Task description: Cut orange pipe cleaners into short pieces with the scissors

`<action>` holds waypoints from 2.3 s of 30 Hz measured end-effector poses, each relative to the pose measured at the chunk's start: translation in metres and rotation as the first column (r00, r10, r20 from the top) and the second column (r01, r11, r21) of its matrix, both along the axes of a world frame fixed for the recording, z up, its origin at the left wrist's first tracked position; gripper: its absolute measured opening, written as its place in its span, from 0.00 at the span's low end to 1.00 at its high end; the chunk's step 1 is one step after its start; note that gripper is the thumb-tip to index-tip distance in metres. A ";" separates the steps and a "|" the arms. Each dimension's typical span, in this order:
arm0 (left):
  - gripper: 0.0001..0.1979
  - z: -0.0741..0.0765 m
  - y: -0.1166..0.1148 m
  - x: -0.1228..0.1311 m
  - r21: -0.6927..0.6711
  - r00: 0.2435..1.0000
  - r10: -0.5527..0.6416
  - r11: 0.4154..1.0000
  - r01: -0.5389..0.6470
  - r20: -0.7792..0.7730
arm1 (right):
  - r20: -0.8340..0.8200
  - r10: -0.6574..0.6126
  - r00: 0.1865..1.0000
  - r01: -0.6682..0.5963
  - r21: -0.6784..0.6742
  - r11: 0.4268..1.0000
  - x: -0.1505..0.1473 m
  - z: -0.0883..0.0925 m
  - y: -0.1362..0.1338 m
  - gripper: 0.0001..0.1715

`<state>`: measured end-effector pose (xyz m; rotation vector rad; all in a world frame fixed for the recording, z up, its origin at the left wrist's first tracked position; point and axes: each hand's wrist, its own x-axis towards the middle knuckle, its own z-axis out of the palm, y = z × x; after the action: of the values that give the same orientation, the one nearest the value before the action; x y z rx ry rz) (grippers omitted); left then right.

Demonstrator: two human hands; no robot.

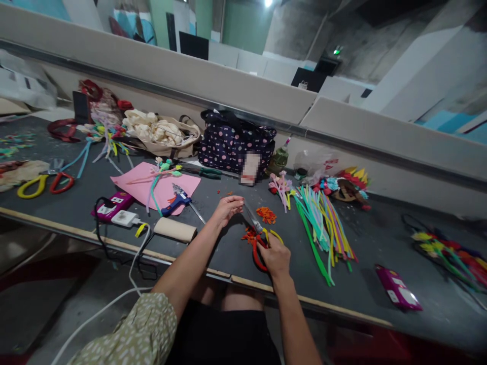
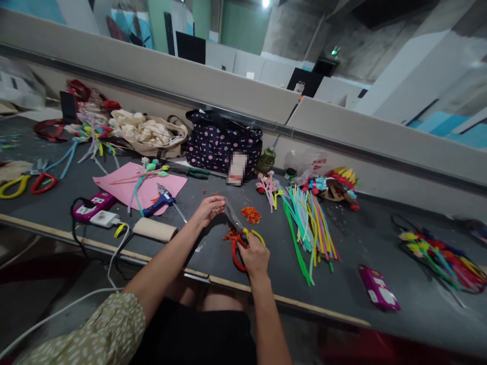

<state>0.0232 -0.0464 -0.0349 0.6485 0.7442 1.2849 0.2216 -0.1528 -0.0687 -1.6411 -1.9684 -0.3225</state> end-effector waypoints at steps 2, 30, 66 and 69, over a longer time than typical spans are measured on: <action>0.16 0.001 0.001 -0.002 0.002 1.000 0.007 1.000 -0.007 0.001 | 0.004 0.016 1.000 -0.016 -0.009 1.000 -0.001 0.004 0.001 0.20; 0.13 -0.011 -0.009 -0.024 0.089 0.929 0.369 0.926 -0.366 -0.018 | 0.157 -0.159 0.975 0.179 -0.124 0.976 -0.008 0.035 0.013 0.30; 0.04 -0.010 -0.024 -0.001 0.375 0.735 0.102 0.901 0.217 -0.670 | -0.446 -0.463 0.766 0.388 -0.253 0.886 0.017 0.020 0.012 0.31; 0.08 -0.012 -0.027 0.003 0.457 0.520 0.208 0.789 0.412 -0.828 | -0.465 -0.446 0.765 0.372 -0.247 0.895 0.017 0.020 0.013 0.31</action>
<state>0.0262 -0.0736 -0.0471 1.9642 1.0492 1.0095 0.2389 -0.1401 -0.0488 -1.9975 -1.2453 0.1029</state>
